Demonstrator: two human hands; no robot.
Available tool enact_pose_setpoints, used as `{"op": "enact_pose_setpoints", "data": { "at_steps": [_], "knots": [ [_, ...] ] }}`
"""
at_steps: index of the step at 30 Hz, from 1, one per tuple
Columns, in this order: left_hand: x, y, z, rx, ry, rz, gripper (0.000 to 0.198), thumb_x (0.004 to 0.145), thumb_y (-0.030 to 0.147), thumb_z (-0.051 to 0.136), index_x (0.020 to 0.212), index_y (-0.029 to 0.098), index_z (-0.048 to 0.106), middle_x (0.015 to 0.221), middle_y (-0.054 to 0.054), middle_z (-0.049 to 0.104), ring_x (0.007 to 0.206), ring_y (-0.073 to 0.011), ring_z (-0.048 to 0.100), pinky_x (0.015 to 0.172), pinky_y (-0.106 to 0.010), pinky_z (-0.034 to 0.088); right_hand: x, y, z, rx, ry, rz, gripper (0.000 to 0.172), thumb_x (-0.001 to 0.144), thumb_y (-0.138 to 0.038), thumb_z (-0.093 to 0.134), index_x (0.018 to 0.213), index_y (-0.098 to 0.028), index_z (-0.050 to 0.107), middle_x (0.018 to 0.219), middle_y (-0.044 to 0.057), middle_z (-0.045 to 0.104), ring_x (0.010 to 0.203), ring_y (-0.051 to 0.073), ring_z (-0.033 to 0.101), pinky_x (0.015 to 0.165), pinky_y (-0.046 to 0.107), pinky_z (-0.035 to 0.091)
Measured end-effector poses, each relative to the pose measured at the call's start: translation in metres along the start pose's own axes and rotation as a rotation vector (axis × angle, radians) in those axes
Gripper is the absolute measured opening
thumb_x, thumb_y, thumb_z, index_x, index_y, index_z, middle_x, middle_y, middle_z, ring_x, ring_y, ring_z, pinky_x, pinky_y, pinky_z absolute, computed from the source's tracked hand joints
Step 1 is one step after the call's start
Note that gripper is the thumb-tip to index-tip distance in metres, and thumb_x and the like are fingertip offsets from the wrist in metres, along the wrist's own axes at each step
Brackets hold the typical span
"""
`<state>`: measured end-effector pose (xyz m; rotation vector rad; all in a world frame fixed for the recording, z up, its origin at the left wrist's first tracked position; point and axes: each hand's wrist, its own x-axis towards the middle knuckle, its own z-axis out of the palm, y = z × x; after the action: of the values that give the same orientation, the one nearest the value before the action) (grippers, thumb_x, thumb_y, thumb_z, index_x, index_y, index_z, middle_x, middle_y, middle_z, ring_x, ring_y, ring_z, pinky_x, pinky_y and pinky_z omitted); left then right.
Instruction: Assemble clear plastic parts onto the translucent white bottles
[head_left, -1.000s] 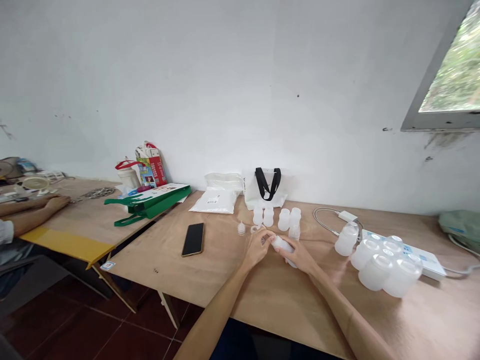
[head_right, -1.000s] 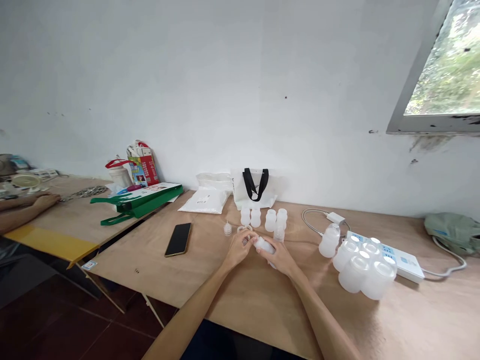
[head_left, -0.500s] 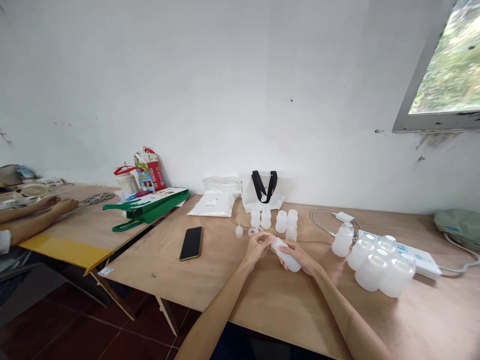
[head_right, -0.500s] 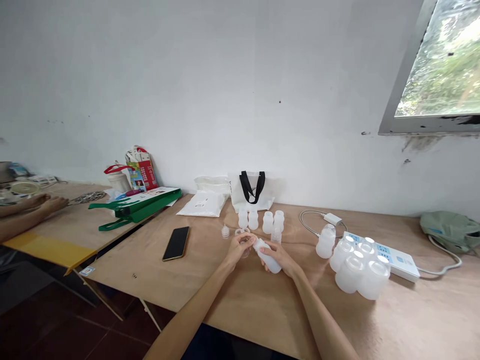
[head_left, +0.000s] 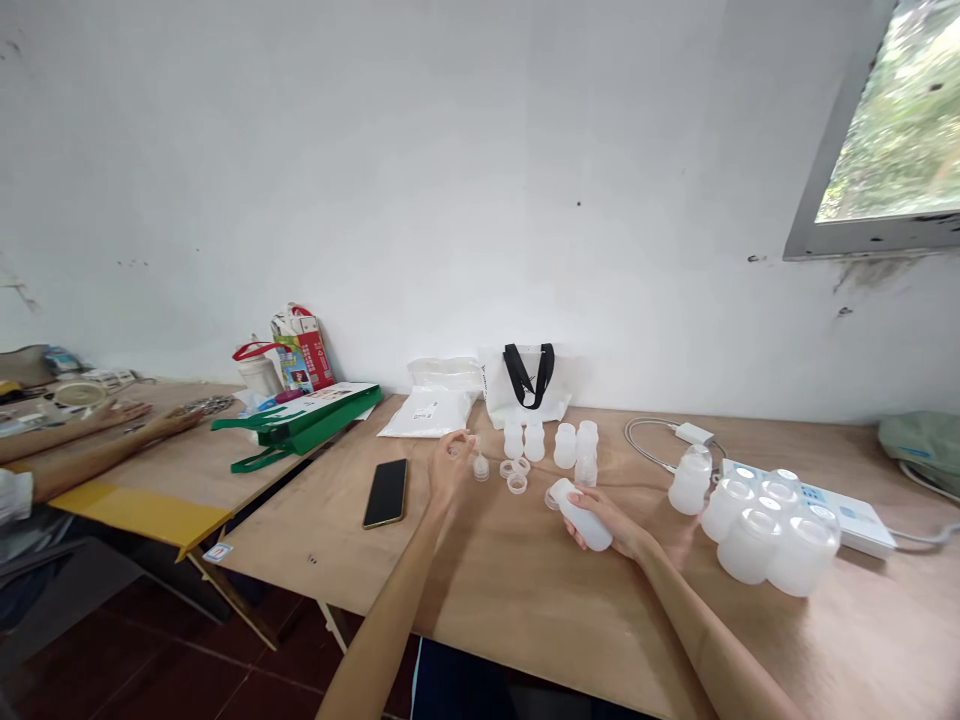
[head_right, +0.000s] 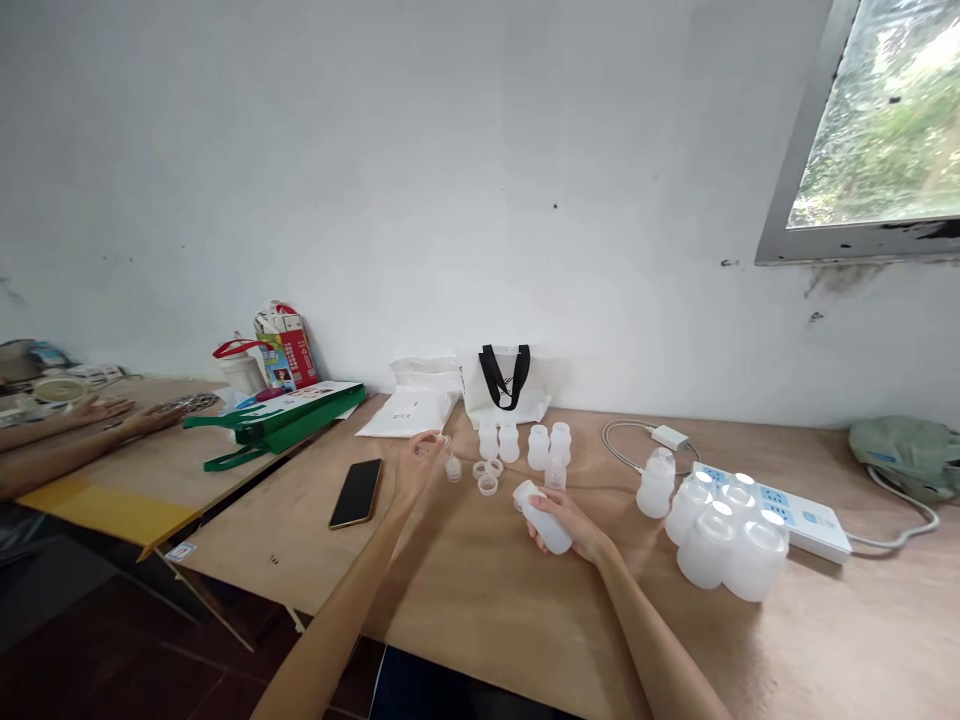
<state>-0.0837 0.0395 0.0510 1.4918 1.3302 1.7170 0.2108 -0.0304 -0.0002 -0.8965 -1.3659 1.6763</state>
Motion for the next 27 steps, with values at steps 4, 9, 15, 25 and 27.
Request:
{"op": "enact_pose_setpoints", "data": {
  "at_steps": [4,9,15,25,27],
  "knots": [
    [0.011,-0.013,-0.001,0.126,-0.063,0.037,0.013,0.075,0.036,0.078,0.081,0.025,0.076,0.097,-0.01,0.075,0.1,-0.03,0.068,0.094,-0.04,0.05,0.0,-0.002,0.002,-0.015,0.013,-0.001,0.056,0.08,-0.07,0.074,0.099,-0.02,0.058,0.063,0.0,0.068,0.044,0.014,0.058,0.042,0.024,0.042],
    [0.01,-0.02,0.007,0.169,-0.146,0.03,0.012,0.072,0.032,0.08,0.081,0.025,0.076,0.094,-0.009,0.076,0.098,-0.0308,0.068,0.099,-0.04,0.048,-0.003,-0.007,0.006,-0.023,0.025,0.003,0.057,0.078,-0.071,0.074,0.099,-0.02,0.056,0.064,0.0,0.068,0.044,0.013,0.058,0.042,0.023,0.042],
    [0.003,-0.024,0.008,0.163,-0.138,0.035,0.02,0.068,0.027,0.088,0.082,0.022,0.074,0.087,-0.005,0.072,0.096,-0.0289,0.068,0.093,-0.035,0.049,-0.004,-0.008,0.007,-0.019,0.028,0.011,0.058,0.077,-0.071,0.075,0.099,-0.021,0.057,0.064,-0.001,0.068,0.045,0.013,0.058,0.043,0.023,0.043],
    [-0.029,0.027,0.04,-0.004,-0.078,0.033,0.031,0.082,0.026,0.074,0.112,0.026,0.067,0.123,-0.007,0.059,0.109,-0.026,0.058,0.1,-0.037,0.047,-0.003,-0.005,0.007,0.061,0.02,0.001,0.052,0.08,-0.067,0.074,0.099,-0.021,0.06,0.064,0.0,0.067,0.044,0.013,0.058,0.042,0.024,0.042],
    [-0.038,0.038,0.066,-0.13,-0.172,-0.052,0.04,0.08,0.016,0.071,0.117,0.026,0.062,0.128,-0.006,0.058,0.116,-0.0242,0.056,0.104,-0.036,0.045,-0.005,-0.006,0.007,0.144,0.055,-0.028,0.055,0.079,-0.068,0.073,0.104,-0.02,0.061,0.064,-0.001,0.066,0.045,0.014,0.057,0.043,0.025,0.043]
  ]
}}
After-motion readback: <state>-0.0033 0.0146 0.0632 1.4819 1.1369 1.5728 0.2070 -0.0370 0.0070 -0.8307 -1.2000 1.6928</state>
